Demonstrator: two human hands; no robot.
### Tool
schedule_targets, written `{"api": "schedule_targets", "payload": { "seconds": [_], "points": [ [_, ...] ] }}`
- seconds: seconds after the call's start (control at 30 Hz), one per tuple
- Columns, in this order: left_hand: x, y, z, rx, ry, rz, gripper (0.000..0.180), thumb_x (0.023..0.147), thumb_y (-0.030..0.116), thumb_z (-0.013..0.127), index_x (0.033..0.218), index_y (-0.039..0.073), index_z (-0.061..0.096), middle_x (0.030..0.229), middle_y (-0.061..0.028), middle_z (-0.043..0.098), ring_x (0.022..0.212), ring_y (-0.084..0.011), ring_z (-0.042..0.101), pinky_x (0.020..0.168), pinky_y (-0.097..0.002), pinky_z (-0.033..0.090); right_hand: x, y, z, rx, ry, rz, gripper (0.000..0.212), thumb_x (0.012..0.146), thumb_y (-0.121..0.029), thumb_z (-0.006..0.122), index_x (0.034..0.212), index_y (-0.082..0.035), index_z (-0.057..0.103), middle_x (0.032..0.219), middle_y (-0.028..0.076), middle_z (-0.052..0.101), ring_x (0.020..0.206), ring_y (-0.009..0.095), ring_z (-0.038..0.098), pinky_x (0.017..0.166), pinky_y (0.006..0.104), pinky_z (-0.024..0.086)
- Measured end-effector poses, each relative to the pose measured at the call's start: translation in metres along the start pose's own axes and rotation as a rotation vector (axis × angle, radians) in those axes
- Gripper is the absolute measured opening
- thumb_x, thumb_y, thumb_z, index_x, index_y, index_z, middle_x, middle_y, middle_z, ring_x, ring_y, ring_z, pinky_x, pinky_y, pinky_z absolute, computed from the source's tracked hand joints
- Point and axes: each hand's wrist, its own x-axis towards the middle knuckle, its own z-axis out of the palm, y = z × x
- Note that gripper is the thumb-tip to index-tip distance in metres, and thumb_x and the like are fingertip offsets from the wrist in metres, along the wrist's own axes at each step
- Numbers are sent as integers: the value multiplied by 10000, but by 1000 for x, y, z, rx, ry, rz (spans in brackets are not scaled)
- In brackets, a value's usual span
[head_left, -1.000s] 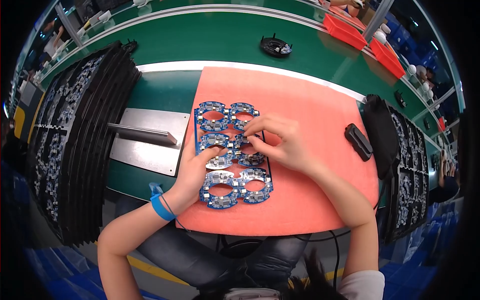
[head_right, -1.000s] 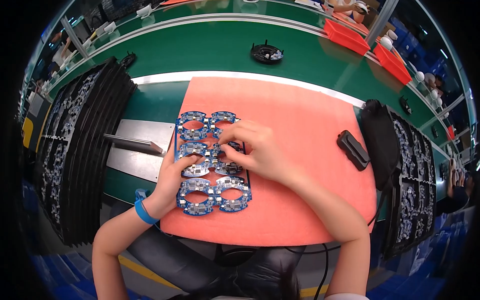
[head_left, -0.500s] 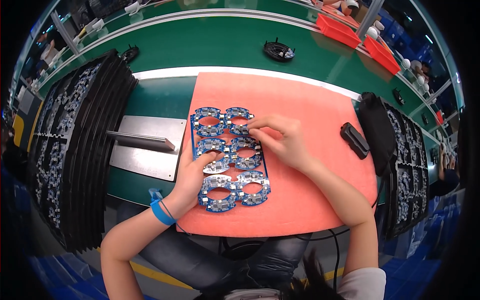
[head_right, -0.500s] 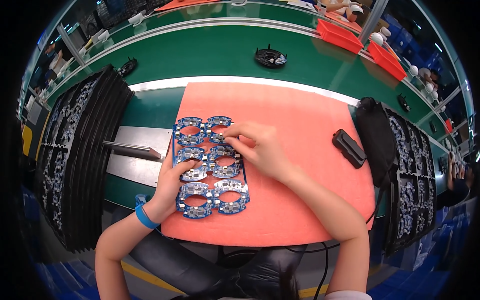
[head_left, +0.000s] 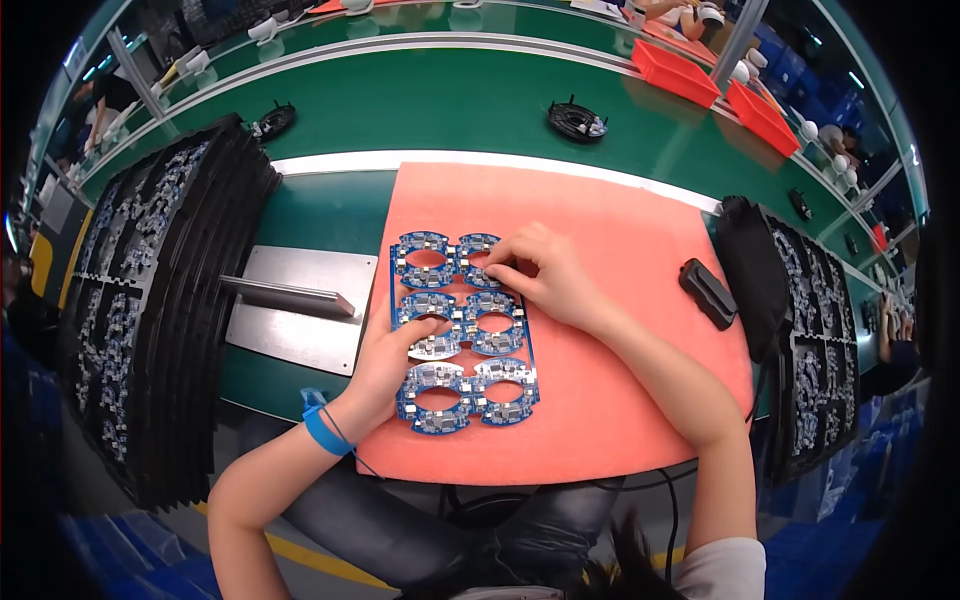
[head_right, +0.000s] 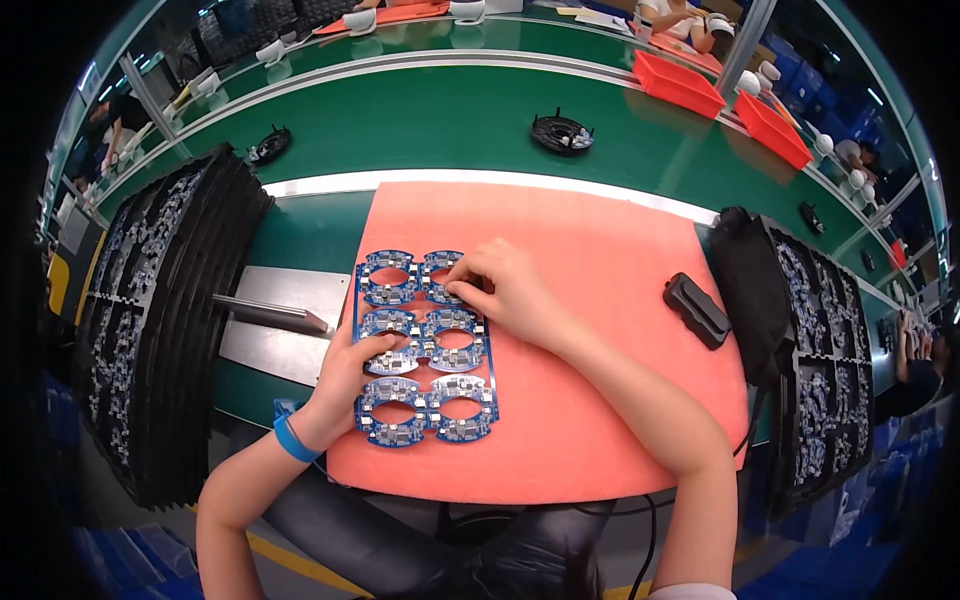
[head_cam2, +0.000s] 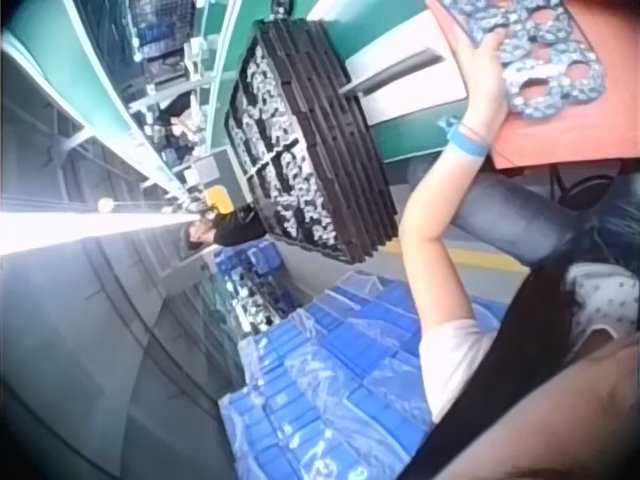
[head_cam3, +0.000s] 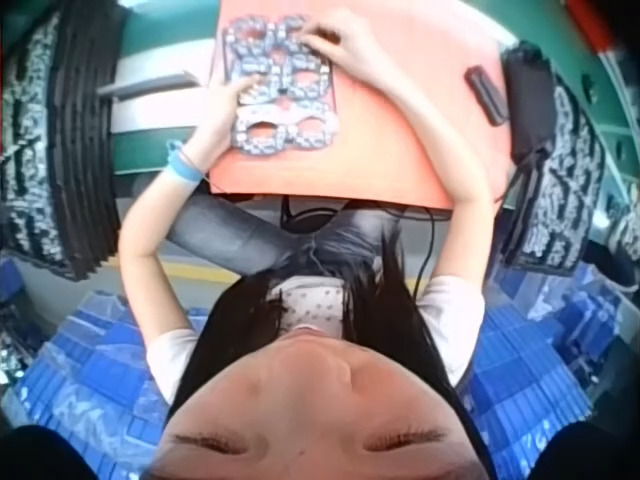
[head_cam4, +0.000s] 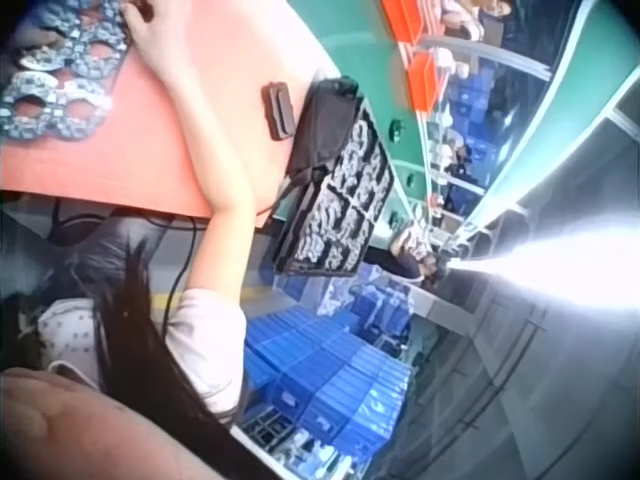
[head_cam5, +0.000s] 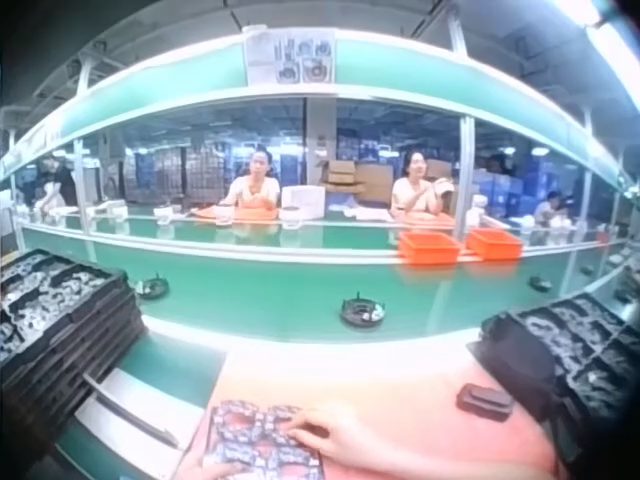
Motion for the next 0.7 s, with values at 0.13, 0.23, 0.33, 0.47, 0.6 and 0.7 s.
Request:
{"api": "schedule_targets", "payload": {
  "seconds": [0.13, 0.23, 0.33, 0.47, 0.6, 0.7],
  "points": [
    [-3, 5, 4, -21, 13, -45, 408, 920, -13, 500, 1324, 28, 457, 1178, -103, 625, 1071, -172, 642, 895, -304, 555, -2, -2, 1, 41, 95, -113, 44, 871, -99, 687, 886, -58, 691, 928, 30, 692, 790, 164, 544, 627, 306, 439],
    [-1, 2, -1, 30, 2, -52, 390, 917, -7, 511, 1305, 21, 477, 1147, -103, 638, 1072, -169, 642, 899, -303, 550, -1, -2, 0, 220, 115, 16, 59, 869, -95, 687, 912, -58, 700, 946, 35, 697, 823, 172, 562, 656, 300, 468],
    [0, 1, -3, 27, -9, -51, 387, 918, -7, 509, 1303, 19, 480, 1143, -100, 638, 1066, -166, 641, 901, -301, 543, -1, 1, 1, 0, 158, -26, 87, 865, -99, 693, 934, -49, 709, 964, 43, 701, 870, 182, 596, 707, 304, 510],
    [1, 2, 0, 44, 5, -71, 386, 920, -7, 506, 1304, 16, 479, 1149, -99, 634, 1060, -165, 640, 903, -297, 533, 0, 8, 3, -172, 155, -145, 97, 859, -78, 694, 943, -39, 718, 999, 56, 701, 938, 196, 632, 745, 325, 540],
    [2, -1, -4, 25, -21, -43, 376, 919, -14, 504, 1293, 13, 485, 1144, -96, 635, 1052, -164, 641, 898, -292, 527, 0, 8, 6, 15, 179, -43, 91, 855, -45, 686, 939, -31, 719, 1007, 74, 700, 919, 189, 650, 722, 314, 545],
    [2, -4, -5, 20, -29, -37, 362, 920, -16, 501, 1281, 10, 494, 1143, -92, 635, 1048, -162, 641, 896, -291, 525, -1, 3, 4, 80, 235, -29, 94, 856, -39, 683, 942, -27, 718, 1015, 83, 700, 893, 184, 657, 708, 301, 545]
  ]
}}
